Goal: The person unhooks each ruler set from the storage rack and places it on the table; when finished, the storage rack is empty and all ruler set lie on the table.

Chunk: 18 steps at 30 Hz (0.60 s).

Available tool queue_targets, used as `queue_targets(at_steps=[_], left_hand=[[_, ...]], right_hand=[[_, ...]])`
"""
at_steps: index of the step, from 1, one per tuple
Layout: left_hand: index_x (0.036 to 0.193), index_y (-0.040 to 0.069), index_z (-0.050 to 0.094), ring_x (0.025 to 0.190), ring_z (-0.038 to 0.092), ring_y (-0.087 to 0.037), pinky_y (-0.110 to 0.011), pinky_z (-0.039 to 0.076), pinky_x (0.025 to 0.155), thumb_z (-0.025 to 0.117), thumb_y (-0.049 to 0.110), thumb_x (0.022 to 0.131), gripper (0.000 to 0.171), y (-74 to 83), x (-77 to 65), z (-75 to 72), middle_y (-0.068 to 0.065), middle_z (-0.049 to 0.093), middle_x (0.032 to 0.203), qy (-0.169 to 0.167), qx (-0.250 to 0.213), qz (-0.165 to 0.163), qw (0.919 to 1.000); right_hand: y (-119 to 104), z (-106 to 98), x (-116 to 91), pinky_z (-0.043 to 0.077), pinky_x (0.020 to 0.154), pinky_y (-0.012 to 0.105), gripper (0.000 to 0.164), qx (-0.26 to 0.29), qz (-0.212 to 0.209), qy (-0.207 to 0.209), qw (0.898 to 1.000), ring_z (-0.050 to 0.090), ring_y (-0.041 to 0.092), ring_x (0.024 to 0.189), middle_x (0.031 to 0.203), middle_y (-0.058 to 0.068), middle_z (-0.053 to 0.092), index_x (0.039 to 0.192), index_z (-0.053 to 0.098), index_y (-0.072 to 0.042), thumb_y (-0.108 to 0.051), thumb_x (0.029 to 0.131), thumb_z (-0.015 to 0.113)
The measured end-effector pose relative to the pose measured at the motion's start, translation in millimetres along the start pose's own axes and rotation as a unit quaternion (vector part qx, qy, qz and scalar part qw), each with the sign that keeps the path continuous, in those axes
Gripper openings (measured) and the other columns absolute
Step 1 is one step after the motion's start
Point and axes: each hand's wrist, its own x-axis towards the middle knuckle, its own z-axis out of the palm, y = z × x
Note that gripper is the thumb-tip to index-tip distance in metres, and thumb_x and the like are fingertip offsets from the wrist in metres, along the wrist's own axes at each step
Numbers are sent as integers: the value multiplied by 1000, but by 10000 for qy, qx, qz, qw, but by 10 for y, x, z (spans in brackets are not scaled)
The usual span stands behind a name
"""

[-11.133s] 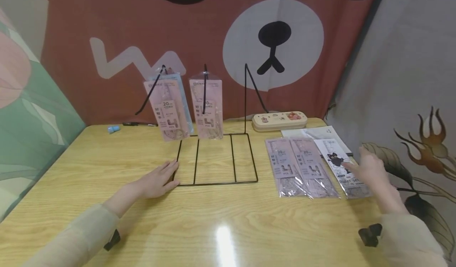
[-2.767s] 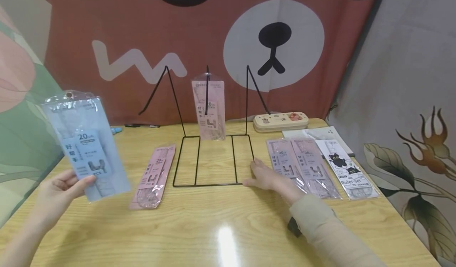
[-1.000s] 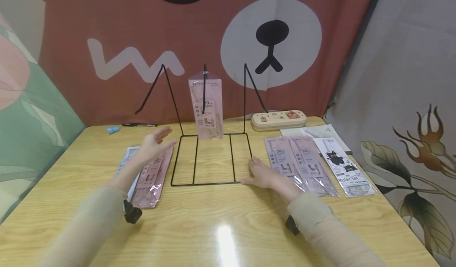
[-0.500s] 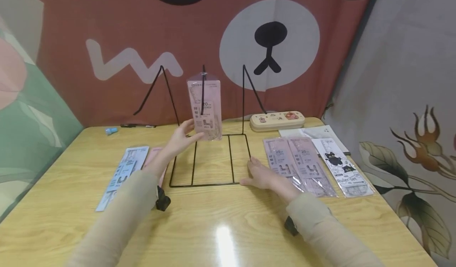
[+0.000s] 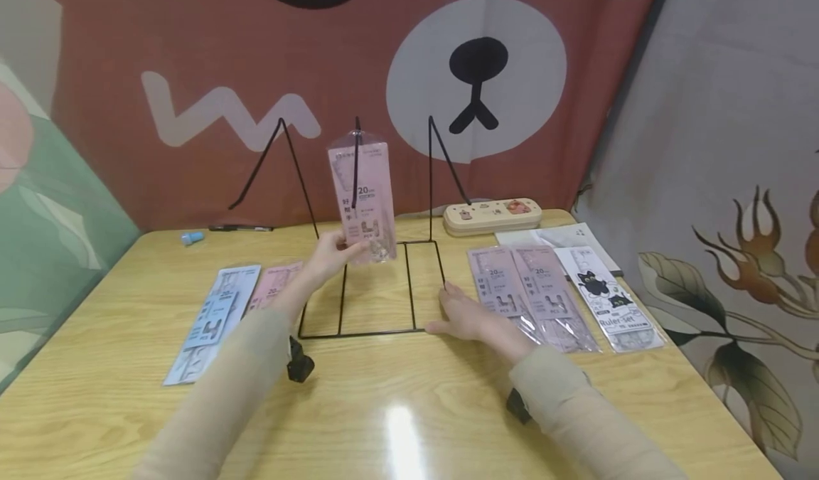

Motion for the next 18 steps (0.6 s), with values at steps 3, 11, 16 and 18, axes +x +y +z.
queue_targets(at_steps=[3,11,16,18], left_hand=[[116,7,65,91,66,-19,-33,56,78,63,27,90,32,-5,-81,-37,-13,69,112,84,185,-6,9998],[106,4,70,65,63,-13,-18,35,43,66,19,87,24,-26,-427,-105,-14,72,101,76,418,441,9981],[105,3,70,84,71,-23,-20,54,57,66,12,87,21,-59,-757,-103,-15,72,101,-296,240,904,9952],[104,2,70,85,71,-24,-27,58,68,66,12,87,20,-69,-888,-104,-15,72,100,-417,224,1023,9936]], right_hand=[[-17,-4,5,12,117,54,86,1,-10,-12,10000,9,45,142,152,32,5,144,18,13,-45,92,55],[-48,-18,6,11,117,53,86,-80,61,-50,9999,8,44,142,152,32,5,144,18,13,-44,92,55],[-46,-10,11,11,117,53,86,-132,42,-78,9999,8,45,142,152,33,5,144,18,14,-44,92,55],[-48,-7,14,12,117,54,86,-139,16,-70,9999,8,46,142,151,34,6,143,18,14,-44,92,55]])
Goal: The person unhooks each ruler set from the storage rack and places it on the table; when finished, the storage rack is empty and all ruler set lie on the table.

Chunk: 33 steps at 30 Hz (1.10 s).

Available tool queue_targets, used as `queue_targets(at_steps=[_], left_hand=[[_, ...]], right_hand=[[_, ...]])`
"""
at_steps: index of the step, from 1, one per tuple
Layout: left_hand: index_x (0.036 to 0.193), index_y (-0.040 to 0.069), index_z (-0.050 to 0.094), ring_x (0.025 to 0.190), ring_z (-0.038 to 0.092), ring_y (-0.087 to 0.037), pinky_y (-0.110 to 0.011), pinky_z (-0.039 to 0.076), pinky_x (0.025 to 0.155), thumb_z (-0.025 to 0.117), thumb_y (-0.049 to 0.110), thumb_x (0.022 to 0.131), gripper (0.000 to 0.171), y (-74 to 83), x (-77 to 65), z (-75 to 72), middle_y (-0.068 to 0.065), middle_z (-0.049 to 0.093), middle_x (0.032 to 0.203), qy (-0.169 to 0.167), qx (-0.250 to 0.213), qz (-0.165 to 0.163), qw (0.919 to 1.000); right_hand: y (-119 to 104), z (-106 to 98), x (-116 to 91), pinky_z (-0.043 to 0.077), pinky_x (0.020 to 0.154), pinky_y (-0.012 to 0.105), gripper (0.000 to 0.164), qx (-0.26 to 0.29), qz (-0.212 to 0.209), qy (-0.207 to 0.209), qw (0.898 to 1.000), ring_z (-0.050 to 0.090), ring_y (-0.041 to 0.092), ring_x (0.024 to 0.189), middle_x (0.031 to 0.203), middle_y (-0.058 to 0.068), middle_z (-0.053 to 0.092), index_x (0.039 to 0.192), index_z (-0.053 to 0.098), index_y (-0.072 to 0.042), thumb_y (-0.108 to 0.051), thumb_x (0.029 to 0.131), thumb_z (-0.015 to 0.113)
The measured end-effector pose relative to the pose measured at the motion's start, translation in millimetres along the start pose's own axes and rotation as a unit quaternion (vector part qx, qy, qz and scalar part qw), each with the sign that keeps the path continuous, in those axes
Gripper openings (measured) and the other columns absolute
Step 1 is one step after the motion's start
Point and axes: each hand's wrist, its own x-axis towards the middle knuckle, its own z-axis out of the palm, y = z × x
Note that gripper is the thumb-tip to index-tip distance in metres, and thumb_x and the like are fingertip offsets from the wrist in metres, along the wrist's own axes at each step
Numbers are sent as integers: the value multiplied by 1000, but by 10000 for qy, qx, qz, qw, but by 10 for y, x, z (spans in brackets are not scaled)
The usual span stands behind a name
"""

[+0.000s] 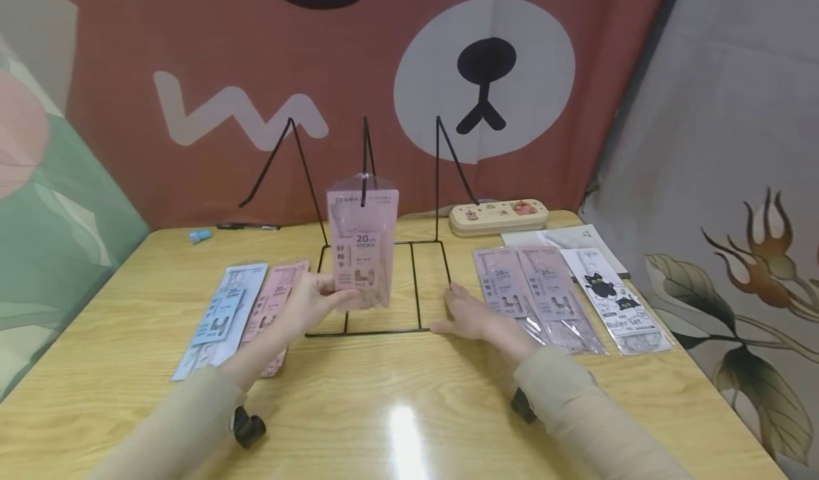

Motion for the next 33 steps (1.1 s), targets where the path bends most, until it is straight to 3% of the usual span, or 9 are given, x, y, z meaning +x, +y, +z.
queue_targets(at_steps=[5,10,12,16,21,25,29,33], left_hand=[[105,2,70,85,71,-23,-32,59,74,65,11,87,22,56,-296,1,-15,72,101,-183,-74,-47,9998],[105,-2,69,87,71,-26,-22,57,75,64,6,86,21,127,-516,-56,-18,71,102,-235,36,378,9990],[103,-3,69,85,72,-22,-22,57,73,65,6,85,20,156,-598,-99,-18,71,99,-247,77,515,9983],[102,-2,69,78,71,-12,-25,58,68,69,10,83,23,157,-846,-278,-17,72,96,-380,-118,406,9984],[106,-8,64,78,70,-5,-26,59,67,68,8,83,28,21,-1240,-695,-17,72,92,-194,-5,194,9996],[104,-4,66,79,69,-1,-22,58,67,66,-2,83,21,-148,-1523,-1129,4,75,90,404,276,-39,9988],[105,14,70,76,68,3,-16,55,64,62,2,88,22,-316,-1730,-1613,27,69,89,1156,738,-699,9881],[111,16,65,74,63,8,-10,49,59,57,16,94,19,-446,-1834,-2022,29,67,87,1251,1254,-1539,9721]], right_hand=[[7,4,4,12,117,54,86,42,-88,25,9999,9,47,141,151,35,7,142,20,15,-44,92,56],[20,2,-6,12,116,55,86,50,-111,45,9999,9,47,141,151,35,7,143,19,16,-43,92,55],[25,2,-9,12,116,55,86,45,-116,49,9999,9,47,141,151,35,6,143,19,16,-44,92,55],[15,9,-10,12,116,56,87,64,-151,43,9999,10,48,141,150,36,7,142,19,16,-44,92,56],[8,7,-11,11,116,55,86,96,-126,5,9999,8,47,141,150,35,6,143,18,16,-44,92,55],[12,-4,-7,10,117,55,87,83,-125,-8,9999,8,47,141,151,35,6,143,18,15,-45,92,55],[4,-7,-11,9,117,54,87,88,-96,-54,9999,7,46,142,151,34,5,143,17,15,-45,92,54],[6,-14,-9,9,117,54,88,95,-75,-84,9999,6,46,142,151,34,4,143,16,15,-45,92,54]])
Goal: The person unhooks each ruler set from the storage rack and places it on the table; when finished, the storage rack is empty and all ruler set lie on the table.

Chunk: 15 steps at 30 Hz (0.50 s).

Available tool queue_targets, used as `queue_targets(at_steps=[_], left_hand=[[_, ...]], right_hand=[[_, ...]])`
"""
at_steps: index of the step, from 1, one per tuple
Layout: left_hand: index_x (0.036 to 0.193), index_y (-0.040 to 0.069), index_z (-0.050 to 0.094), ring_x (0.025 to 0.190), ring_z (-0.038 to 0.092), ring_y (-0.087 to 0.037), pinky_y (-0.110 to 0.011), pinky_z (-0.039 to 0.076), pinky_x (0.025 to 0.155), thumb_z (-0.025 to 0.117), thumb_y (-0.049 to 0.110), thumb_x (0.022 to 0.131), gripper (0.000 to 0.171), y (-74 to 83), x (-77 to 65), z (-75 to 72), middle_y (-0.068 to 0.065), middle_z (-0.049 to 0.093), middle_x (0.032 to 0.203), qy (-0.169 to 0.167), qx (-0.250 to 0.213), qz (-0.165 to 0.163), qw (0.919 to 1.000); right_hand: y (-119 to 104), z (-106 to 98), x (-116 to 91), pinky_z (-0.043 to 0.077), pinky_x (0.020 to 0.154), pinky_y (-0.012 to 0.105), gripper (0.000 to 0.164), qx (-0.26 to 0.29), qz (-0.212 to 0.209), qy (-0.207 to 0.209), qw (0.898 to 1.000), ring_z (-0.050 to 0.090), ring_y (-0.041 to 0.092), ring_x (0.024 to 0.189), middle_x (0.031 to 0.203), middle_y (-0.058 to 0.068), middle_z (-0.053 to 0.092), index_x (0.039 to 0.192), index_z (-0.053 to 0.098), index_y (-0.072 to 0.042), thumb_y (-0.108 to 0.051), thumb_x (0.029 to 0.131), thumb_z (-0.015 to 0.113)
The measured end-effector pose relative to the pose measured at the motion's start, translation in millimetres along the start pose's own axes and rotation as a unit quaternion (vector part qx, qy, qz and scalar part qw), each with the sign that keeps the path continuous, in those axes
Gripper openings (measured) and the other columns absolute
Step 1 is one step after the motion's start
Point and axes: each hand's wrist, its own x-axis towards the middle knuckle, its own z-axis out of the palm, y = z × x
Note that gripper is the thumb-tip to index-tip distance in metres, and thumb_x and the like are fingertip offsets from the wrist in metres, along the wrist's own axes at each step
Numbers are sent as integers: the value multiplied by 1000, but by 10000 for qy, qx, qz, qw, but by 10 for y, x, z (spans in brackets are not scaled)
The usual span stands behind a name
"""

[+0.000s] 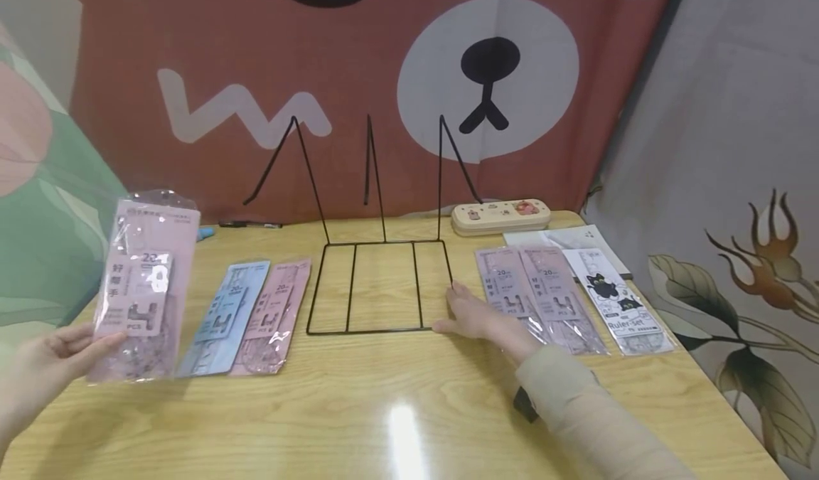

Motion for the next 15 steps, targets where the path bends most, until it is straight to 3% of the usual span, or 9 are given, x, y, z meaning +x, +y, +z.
queue_targets(at_steps=[3,7,15], left_hand=[[119,3,62,73,63,6,-13,47,58,55,27,96,34,-120,70,-150,23,70,85,-322,422,-504,9973],[121,-13,55,70,65,-2,-23,51,62,56,34,95,54,-208,190,-194,8,74,83,-716,657,-990,9903],[116,-17,56,63,59,-6,-25,49,59,56,30,94,52,-326,411,-91,4,67,74,-1257,890,-1422,9778]], right_hand=[[3,-3,-2,10,117,55,88,5,2,-3,10000,6,46,142,151,34,4,143,17,15,-46,92,54],[3,-5,-4,10,116,55,88,-3,6,2,10000,6,47,142,151,34,4,143,17,15,-46,92,54],[13,11,11,9,117,54,88,19,19,-12,10000,6,46,142,152,33,3,144,16,14,-46,92,54]])
